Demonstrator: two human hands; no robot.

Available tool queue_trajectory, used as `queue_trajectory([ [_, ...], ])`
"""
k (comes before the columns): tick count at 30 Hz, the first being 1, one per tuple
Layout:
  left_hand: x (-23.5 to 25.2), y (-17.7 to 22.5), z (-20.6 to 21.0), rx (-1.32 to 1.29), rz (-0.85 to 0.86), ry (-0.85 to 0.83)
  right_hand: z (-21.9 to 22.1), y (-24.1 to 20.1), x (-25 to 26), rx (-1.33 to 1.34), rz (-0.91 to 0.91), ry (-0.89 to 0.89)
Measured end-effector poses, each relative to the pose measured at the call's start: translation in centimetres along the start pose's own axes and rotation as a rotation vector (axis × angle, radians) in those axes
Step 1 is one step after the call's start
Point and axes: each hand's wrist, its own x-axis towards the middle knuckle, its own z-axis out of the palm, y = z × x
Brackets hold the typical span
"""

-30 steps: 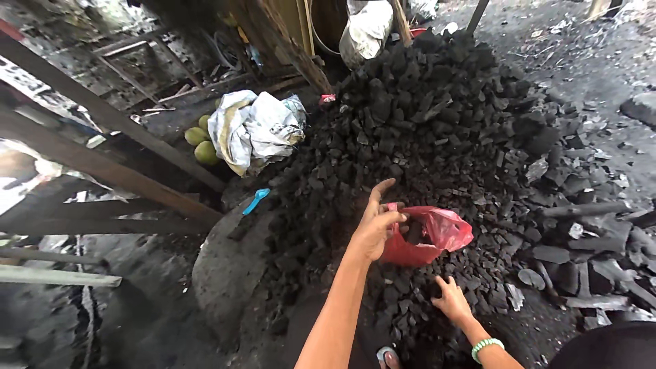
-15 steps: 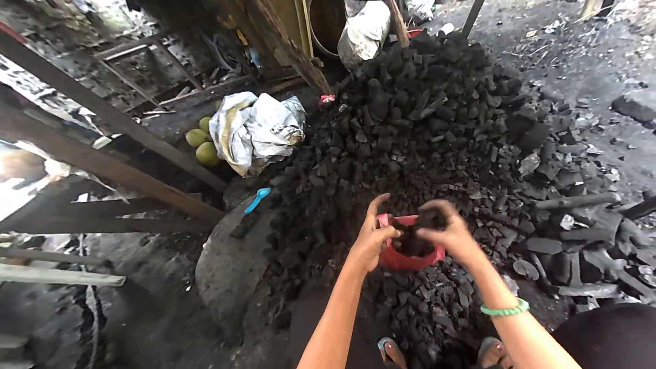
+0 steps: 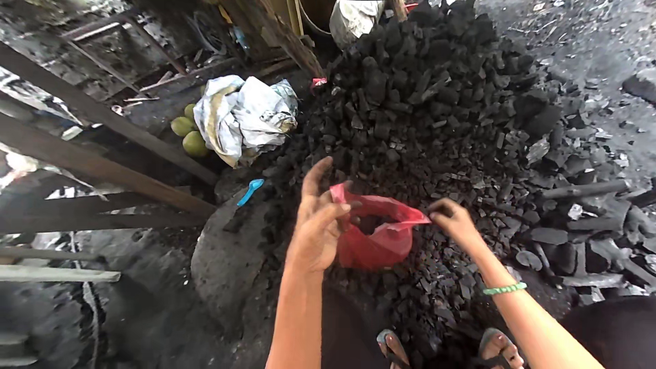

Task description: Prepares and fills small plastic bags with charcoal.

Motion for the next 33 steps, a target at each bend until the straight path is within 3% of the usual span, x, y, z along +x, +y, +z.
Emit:
queue_trajectory([
  [4,-1.3,1.5,-1.0,0.027,0.07,0.0,6.2,7.9,-2.0,-0.663,0.258,-0.382],
  [7,-1.4,1.2,-1.9,0.086,0.082,0.045,9.6,8.9,-5.1,-0.819,0.392,-0.351],
  [15,-1.6,0.3,-4.1,0.029,0.038,0.146,8.6,9.4,-3.9,-0.854,0.401,-0.373],
  [20,-2.3,0.0,-4.6,-0.032,0.003,0.17,9.4,9.9,-7.6,-0.802,0.385,-0.327],
  [25,-2.6,-0.4,-3.9,-0.036,-0.01,0.145,9.0,11.2,-10.3,-0.824,0.381,-0.443],
  [33,-2.9,-0.5,-3.9,-0.01,-0.004,0.144,7.5,11.7,-8.5,-0.73,0.378,-0.495],
])
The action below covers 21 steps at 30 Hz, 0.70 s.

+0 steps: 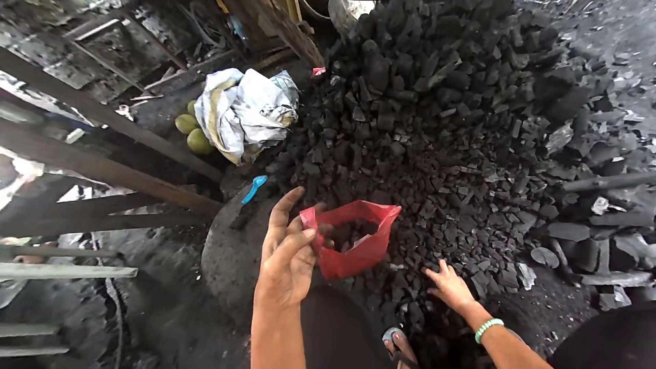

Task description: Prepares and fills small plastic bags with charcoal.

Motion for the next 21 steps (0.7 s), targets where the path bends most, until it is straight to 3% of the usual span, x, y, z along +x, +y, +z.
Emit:
queue_trajectory([
  [4,-0.2,-0.1,0.0,0.004,-0.005,-0.014,-1.8,1.2,0.7,0.048,0.018,-0.062],
  [7,-0.5,-0.9,0.6,0.007,-0.005,-0.056,-4.0,1.4,0.7,0.251,0.002,0.052],
  [12,-1.6,-2.3,3.4,0.056,-0.067,-0.193,-12.8,-1.7,-3.2,0.749,-0.241,0.384],
  [15,-2.0,-2.4,4.7,0.032,-0.115,-0.284,-16.5,-5.4,-6.5,0.98,-0.524,0.486],
  [18,-2.0,-2.5,5.1,-0.042,-0.155,-0.32,-17.2,-9.1,-8.4,0.687,-0.718,0.396],
  [21,-2.0,-3.2,5.7,-0.093,-0.199,-0.327,-15.5,-12.1,-7.1,0.016,-0.55,0.129],
])
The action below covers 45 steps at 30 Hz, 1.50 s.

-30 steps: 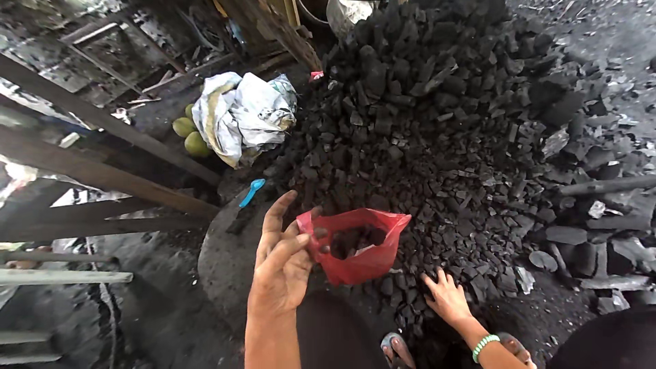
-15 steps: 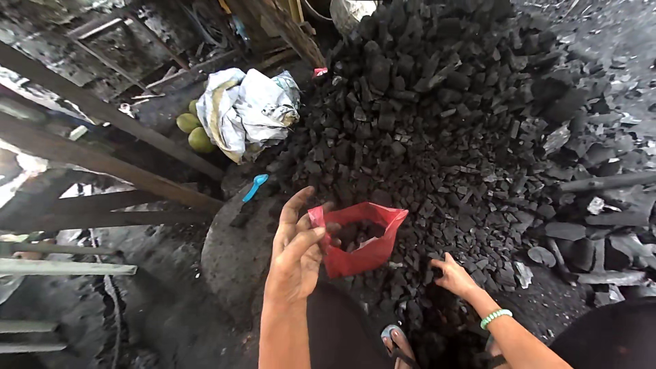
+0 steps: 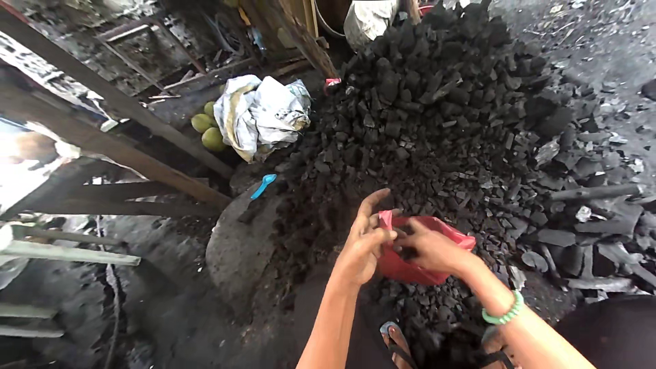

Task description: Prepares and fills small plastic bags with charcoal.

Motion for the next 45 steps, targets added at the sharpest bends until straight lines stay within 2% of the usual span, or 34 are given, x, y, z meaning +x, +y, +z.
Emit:
queue_trajectory([
  [1,0.1,-0.4,0.2,-0.017,-0.014,-0.008,0.9,-0.5,0.7,-0.154,0.097,-0.171],
  [3,0.1,-1.0,0.6,-0.034,-0.054,-0.021,2.2,-0.8,1.1,-0.288,0.199,-0.373],
  [5,0.1,-1.4,0.6,-0.033,-0.071,-0.023,1.6,-0.4,0.6,-0.246,0.174,-0.413],
  [7,-0.1,-1.3,0.3,-0.012,-0.059,-0.015,0.2,1.0,-0.6,-0.093,0.054,-0.273],
  [9,-0.2,-0.7,-0.2,0.015,-0.043,-0.012,-1.3,2.4,-1.8,-0.066,-0.021,-0.154],
  [12,-0.3,0.7,-1.4,0.078,-0.054,-0.007,-2.6,2.8,-3.7,-0.363,-0.002,-0.216],
  [13,-0.2,1.2,-1.8,0.104,-0.067,0.001,-2.3,3.0,-4.4,-0.467,-0.073,-0.181],
  [15,-0.3,2.0,-2.6,0.133,-0.084,0.026,-1.3,4.4,-5.4,-0.544,-0.332,0.041],
  [16,-0.5,2.2,-3.0,0.135,-0.082,0.043,-1.1,5.0,-5.5,-0.49,-0.409,0.154],
  [17,-0.6,2.4,-3.2,0.126,-0.072,0.061,-1.1,5.3,-5.4,-0.373,-0.412,0.25],
  [19,-0.8,2.7,-3.3,0.11,-0.034,0.103,-1.6,5.8,-5.1,-0.009,-0.232,0.411],
  [21,-0.8,2.9,-3.2,0.094,-0.003,0.127,-1.8,7.9,-4.8,0.328,0.083,0.546],
  [23,-0.8,3.1,-2.7,0.084,0.008,0.143,-0.1,11.6,-5.0,0.41,0.391,0.598],
  [26,-0.9,3.1,-2.3,0.122,-0.002,0.122,5.6,17.8,-5.6,0.33,0.786,0.397],
  [28,-1.0,3.0,-2.8,0.144,-0.016,0.105,8.8,17.8,-5.5,0.247,0.933,0.255],
  [30,-0.9,2.7,-3.4,0.135,-0.028,0.118,10.9,16.0,-4.4,0.149,0.999,0.2],
  [32,-0.7,2.5,-3.8,0.125,-0.04,0.142,12.1,15.0,-3.4,0.066,1.012,0.244],
  [35,-0.5,2.1,-4.1,0.124,-0.052,0.156,11.8,15.3,-3.2,0.043,0.99,0.257],
  [38,-0.5,1.6,-3.8,0.131,-0.058,0.159,10.3,17.7,-4.2,0.198,1.038,0.282],
  [40,-0.6,1.3,-3.4,0.117,-0.054,0.144,9.1,19.3,-4.8,0.392,1.046,0.388],
  [43,-0.5,0.8,-2.3,0.091,-0.052,0.114,7.7,20.2,-4.9,0.57,0.966,0.557],
  [45,-0.6,0.8,-1.6,0.085,-0.044,0.097,7.1,19.9,-4.4,0.564,0.893,0.573],
])
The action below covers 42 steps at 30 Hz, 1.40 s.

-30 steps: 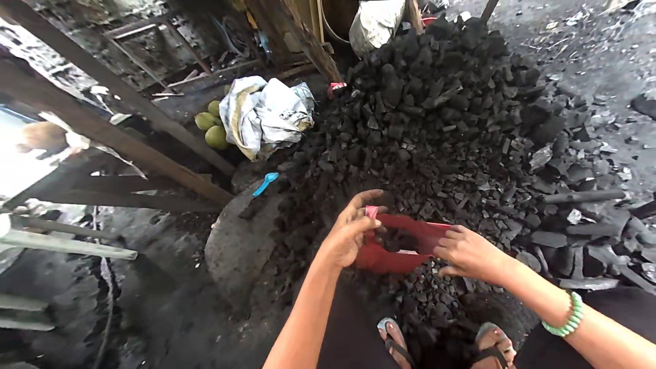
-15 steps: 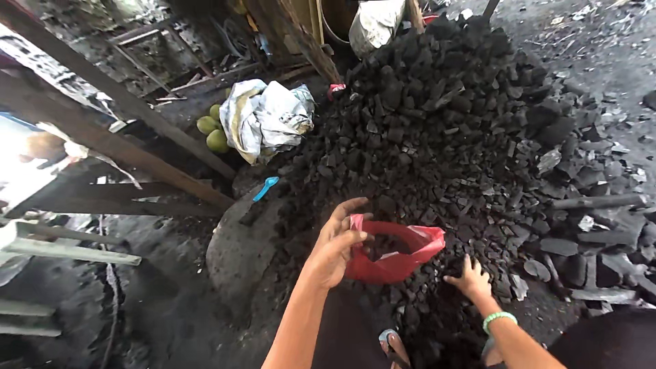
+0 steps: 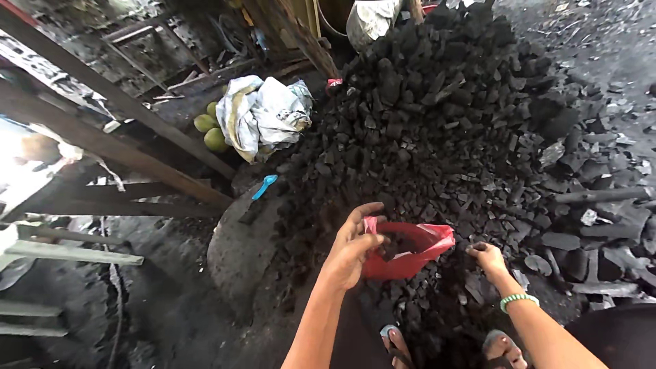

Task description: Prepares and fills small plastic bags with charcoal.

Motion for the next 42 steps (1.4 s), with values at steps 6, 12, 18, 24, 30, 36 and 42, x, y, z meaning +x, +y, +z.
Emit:
queue_trajectory([
  [6,-0.5,1.3,-0.4,-0.025,0.046,0.001,2.3,0.6,-0.5,-0.462,-0.193,-0.248],
  [12,-0.6,0.7,0.0,-0.058,0.055,0.005,4.2,1.7,-5.2,-0.663,-0.184,-0.189],
  [18,-0.7,-0.3,0.8,0.041,0.041,0.005,0.9,-1.8,-3.0,-0.209,-0.184,-0.195],
  [24,-1.5,-0.8,1.7,0.04,0.006,-0.061,-3.9,-12.3,-8.8,0.583,-0.393,-0.51],
  [30,-1.4,-1.9,1.6,-0.029,-0.03,-0.105,1.7,-14.7,-12.5,-0.363,-0.764,-0.636],
  [36,-2.2,-5.6,1.3,0.047,-0.21,-0.063,4.1,-12.1,-11.5,-0.99,-0.706,-0.487],
  [42,-2.2,-5.8,1.1,0.222,-0.189,-0.055,0.4,-11.8,-10.1,-0.781,-0.822,-0.626],
])
